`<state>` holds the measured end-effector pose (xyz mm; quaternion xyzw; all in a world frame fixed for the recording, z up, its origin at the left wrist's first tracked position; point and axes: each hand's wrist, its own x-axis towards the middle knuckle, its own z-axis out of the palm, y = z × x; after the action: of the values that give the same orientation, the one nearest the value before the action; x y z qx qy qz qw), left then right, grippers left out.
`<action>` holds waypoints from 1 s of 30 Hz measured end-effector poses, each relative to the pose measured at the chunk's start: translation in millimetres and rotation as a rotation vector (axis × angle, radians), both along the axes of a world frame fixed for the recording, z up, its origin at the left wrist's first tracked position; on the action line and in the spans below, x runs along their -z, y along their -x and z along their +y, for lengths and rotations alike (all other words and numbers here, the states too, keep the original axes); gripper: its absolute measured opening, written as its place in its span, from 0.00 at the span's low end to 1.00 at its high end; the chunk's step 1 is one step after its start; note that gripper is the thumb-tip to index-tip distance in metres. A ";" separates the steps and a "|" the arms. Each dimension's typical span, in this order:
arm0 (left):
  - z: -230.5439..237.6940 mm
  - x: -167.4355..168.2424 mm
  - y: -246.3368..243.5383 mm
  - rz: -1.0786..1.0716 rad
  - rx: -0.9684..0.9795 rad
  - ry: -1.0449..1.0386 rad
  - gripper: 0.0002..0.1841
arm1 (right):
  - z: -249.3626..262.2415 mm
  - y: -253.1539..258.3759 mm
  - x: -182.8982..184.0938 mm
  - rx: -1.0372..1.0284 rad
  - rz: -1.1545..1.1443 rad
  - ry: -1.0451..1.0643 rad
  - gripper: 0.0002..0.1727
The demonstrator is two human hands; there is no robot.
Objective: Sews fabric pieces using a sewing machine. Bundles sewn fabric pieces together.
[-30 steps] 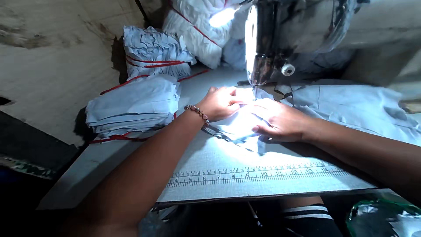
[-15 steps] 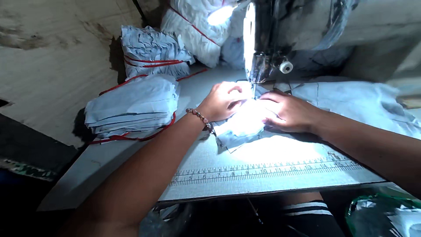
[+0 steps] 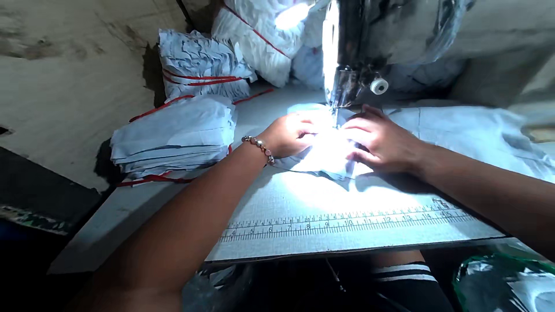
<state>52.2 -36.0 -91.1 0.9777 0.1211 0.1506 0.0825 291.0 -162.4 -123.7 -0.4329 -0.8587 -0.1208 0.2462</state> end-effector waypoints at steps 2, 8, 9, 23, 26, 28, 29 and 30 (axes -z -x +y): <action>5.3 3.0 2.3 -0.025 0.055 -0.011 0.18 | -6.7 19.4 -6.3 -0.128 0.013 0.000 0.36; 9.0 5.8 5.2 -0.108 0.098 -0.013 0.20 | -2.7 18.5 -2.6 -0.163 0.040 0.084 0.35; 7.7 5.8 6.1 -0.106 0.102 0.001 0.21 | -1.5 12.2 -4.6 -0.151 0.056 0.124 0.34; -21.3 13.4 -1.3 -0.116 0.168 -0.199 0.16 | 13.5 -21.0 -2.2 0.034 -0.022 0.055 0.28; -20.2 18.1 -4.9 -0.208 0.196 -0.305 0.13 | 4.7 -7.6 -2.7 -0.114 0.031 0.044 0.26; -21.6 17.6 -6.5 -0.229 0.197 -0.336 0.13 | 1.8 -4.6 -1.8 -0.096 0.046 0.078 0.26; -22.5 17.2 -7.4 -0.223 0.181 -0.337 0.12 | 1.9 -5.3 -2.8 -0.074 0.053 0.105 0.26; -23.7 16.4 -8.1 -0.211 0.155 -0.323 0.12 | 3.6 -7.7 -3.8 -0.051 0.053 0.137 0.27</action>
<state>60.2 -59.8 -107.5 0.9634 0.0103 0.2630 -0.0517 298.6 -158.8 -119.9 -0.4297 -0.8689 -0.0440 0.2419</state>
